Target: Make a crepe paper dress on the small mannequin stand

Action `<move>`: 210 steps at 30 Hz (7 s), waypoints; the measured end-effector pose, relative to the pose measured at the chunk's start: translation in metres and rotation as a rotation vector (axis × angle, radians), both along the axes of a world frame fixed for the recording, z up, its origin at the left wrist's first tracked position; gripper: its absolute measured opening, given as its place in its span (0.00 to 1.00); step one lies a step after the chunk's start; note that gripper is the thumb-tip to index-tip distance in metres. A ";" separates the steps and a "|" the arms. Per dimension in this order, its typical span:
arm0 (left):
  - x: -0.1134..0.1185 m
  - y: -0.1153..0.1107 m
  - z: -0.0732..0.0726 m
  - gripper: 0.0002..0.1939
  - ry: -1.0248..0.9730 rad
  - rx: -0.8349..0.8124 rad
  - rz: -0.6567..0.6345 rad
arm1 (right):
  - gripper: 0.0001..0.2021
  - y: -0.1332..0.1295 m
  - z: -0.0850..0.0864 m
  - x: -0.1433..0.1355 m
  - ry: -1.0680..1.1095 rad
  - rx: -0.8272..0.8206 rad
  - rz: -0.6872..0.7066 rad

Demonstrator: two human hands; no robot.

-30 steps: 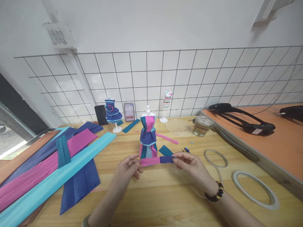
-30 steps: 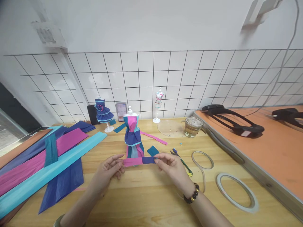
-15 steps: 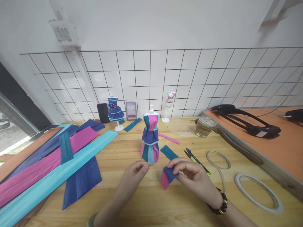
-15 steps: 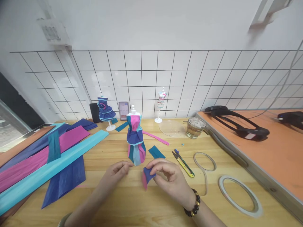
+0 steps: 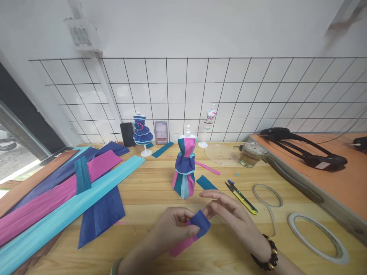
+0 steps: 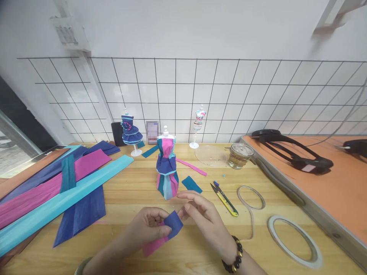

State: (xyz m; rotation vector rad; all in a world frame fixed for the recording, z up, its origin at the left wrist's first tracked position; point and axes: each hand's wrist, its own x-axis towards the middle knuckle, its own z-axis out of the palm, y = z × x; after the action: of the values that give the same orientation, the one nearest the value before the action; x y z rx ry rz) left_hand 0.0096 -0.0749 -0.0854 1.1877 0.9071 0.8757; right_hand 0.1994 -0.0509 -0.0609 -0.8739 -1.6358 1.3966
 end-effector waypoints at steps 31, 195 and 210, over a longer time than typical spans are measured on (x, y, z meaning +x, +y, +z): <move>-0.024 0.017 -0.001 0.15 0.165 -0.112 0.155 | 0.16 0.028 -0.016 0.014 -0.032 -0.220 -0.029; -0.025 0.021 -0.007 0.12 0.189 -0.011 0.110 | 0.14 0.016 -0.022 -0.002 -0.267 -0.035 0.002; -0.030 0.026 -0.006 0.13 0.181 -0.027 0.220 | 0.15 0.025 -0.025 0.006 -0.221 -0.116 -0.022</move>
State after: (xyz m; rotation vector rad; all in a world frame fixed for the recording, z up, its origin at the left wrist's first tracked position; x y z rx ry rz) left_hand -0.0203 -0.0486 -0.0911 1.1714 1.2106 0.9384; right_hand 0.2058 -0.0257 -0.0858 -1.1448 -1.7149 1.4320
